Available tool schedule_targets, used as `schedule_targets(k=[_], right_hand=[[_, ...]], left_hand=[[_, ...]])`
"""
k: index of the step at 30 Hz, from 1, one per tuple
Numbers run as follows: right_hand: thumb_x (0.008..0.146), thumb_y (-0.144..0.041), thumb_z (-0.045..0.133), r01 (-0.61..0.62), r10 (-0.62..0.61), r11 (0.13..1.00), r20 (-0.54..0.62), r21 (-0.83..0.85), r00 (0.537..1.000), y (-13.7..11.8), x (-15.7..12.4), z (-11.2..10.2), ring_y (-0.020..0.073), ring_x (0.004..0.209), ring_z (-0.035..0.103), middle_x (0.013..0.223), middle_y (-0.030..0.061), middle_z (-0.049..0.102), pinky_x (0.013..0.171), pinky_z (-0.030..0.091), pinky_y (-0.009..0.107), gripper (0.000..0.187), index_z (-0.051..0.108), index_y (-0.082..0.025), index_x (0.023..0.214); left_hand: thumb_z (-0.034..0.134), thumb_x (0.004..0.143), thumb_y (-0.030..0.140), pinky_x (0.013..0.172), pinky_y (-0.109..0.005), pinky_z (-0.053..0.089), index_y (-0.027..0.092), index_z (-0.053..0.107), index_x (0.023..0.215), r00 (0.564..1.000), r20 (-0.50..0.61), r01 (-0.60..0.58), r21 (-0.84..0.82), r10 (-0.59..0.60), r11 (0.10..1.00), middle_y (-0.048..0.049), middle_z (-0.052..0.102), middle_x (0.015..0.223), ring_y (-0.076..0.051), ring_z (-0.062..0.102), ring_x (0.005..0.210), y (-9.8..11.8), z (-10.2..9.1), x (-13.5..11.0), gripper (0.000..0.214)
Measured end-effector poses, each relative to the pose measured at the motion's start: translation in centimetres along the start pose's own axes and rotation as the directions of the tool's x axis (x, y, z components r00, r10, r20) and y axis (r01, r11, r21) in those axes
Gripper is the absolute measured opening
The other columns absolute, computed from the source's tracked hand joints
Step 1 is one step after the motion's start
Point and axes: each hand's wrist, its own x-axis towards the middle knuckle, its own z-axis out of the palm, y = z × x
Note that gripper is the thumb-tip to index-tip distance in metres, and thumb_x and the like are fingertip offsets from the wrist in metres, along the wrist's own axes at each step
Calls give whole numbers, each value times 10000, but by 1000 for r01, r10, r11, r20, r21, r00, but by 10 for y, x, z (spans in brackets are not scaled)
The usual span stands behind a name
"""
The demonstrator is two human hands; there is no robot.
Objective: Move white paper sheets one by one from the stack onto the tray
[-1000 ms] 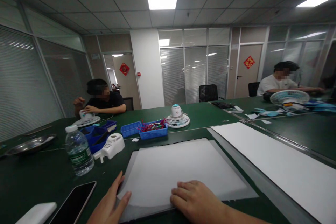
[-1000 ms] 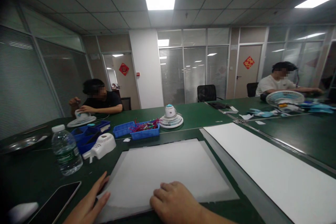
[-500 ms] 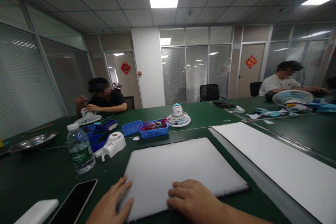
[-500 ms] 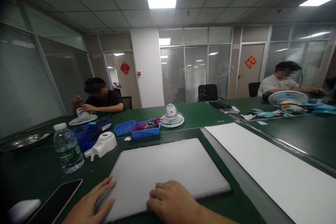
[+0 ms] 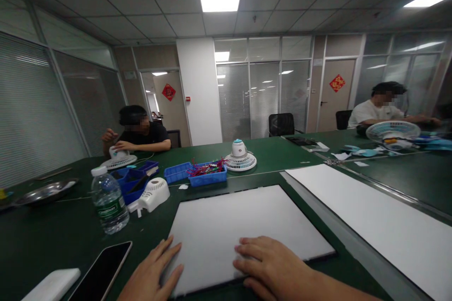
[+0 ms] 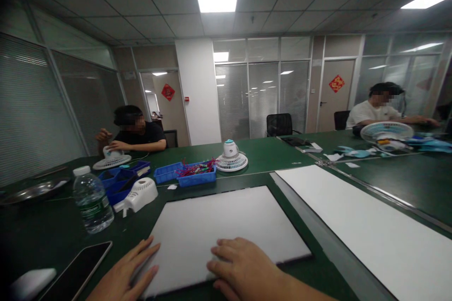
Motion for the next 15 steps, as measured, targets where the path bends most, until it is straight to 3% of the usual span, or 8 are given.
schedule_targets(k=[3, 5, 7, 11, 13, 15], right_hand=[[1020, -380, 447, -193, 192, 979, -29, -70, 981, 29, -25, -10, 248, 1385, 517, 1502, 59, 571, 1151, 419, 456, 448, 557, -290, 1445], [1027, -407, 417, -385, 375, 905, -86, -180, 923, 64, -50, -15, 233, 1409, 487, 1550, 51, 518, 1180, 379, 437, 483, 513, -306, 1489], [1006, -428, 426, -623, 595, 719, -192, -308, 781, 105, -79, -22, 228, 1407, 486, 1569, 49, 495, 1186, 362, 397, 517, 501, -300, 1501], [969, -452, 408, -845, 790, 419, -325, -332, 520, 174, -142, -38, 461, 1391, 453, 1496, 335, 474, 1090, 393, 615, 685, 496, 25, 1453], [950, -515, 420, -892, 838, 321, -343, -319, 424, 192, -168, -43, 507, 1316, 514, 1404, 381, 535, 1003, 443, 636, 738, 544, 67, 1388], [949, -540, 417, -907, 863, 291, -325, -304, 386, 201, -185, -46, 458, 1147, 649, 1242, 330, 663, 882, 516, 554, 674, 657, 4, 1266]], left_hand=[[387, 969, 540, 1192, -522, 344, 288, 569, 1447, 1000, -13, -4, -14, 3, 1000, -13, 432, 1589, -293, 413, 1461, 0, -3, -2, 570], [394, 969, 547, 1189, -540, 346, 295, 572, 1442, 1000, -21, -6, -33, 5, 999, -10, 422, 1592, -305, 415, 1459, -1, -4, -3, 565], [396, 969, 554, 1187, -554, 346, 295, 573, 1441, 1000, -26, -8, -49, 7, 999, -12, 418, 1594, -315, 415, 1459, -1, -5, -3, 566], [386, 976, 559, 1190, -543, 339, 291, 550, 1460, 999, -36, 0, -64, -3, 998, -22, 415, 1602, -311, 399, 1466, -2, -1, -1, 577], [373, 979, 573, 1193, -545, 320, 277, 511, 1490, 999, -38, -11, -60, 9, 998, -36, 372, 1623, -313, 370, 1478, -3, 4, 1, 606], [387, 972, 594, 1189, -569, 305, 263, 479, 1510, 998, -35, -49, -43, 48, 998, -52, 322, 1638, -331, 334, 1489, -5, 10, 3, 639]])
